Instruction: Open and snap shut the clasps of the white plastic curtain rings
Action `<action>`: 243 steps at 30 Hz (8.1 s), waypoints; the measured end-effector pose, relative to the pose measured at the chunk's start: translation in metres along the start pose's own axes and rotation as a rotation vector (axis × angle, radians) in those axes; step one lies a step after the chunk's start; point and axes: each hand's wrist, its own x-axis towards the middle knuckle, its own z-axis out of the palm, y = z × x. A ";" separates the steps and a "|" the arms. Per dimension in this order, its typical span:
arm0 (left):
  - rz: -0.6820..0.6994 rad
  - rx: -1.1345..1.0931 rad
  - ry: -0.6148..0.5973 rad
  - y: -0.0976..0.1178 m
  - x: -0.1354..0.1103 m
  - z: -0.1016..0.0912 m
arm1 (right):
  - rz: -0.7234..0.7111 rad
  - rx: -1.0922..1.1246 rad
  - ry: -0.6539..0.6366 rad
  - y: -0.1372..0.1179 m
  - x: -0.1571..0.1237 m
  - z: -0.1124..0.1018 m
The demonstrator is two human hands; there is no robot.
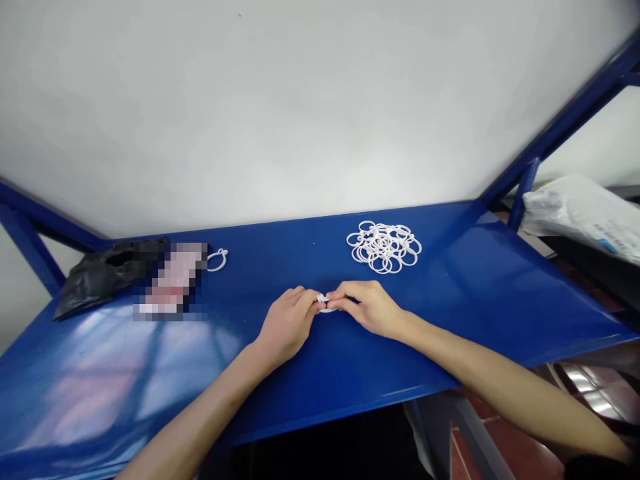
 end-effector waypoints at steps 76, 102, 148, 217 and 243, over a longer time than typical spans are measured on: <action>-0.120 -0.439 0.110 -0.007 -0.010 -0.003 | -0.086 -0.066 -0.031 -0.002 0.002 0.018; -0.072 0.094 -0.047 -0.024 0.002 -0.013 | 0.205 -0.744 0.469 0.055 0.035 -0.045; -0.015 0.169 -0.145 -0.035 -0.002 -0.017 | 0.069 -0.734 -0.016 0.011 0.015 -0.042; 0.360 0.206 0.002 -0.002 -0.001 -0.018 | -0.337 -0.676 -0.247 -0.016 0.004 0.002; 0.157 0.105 0.068 -0.004 -0.001 -0.022 | 0.201 -0.986 -0.021 0.036 0.011 -0.060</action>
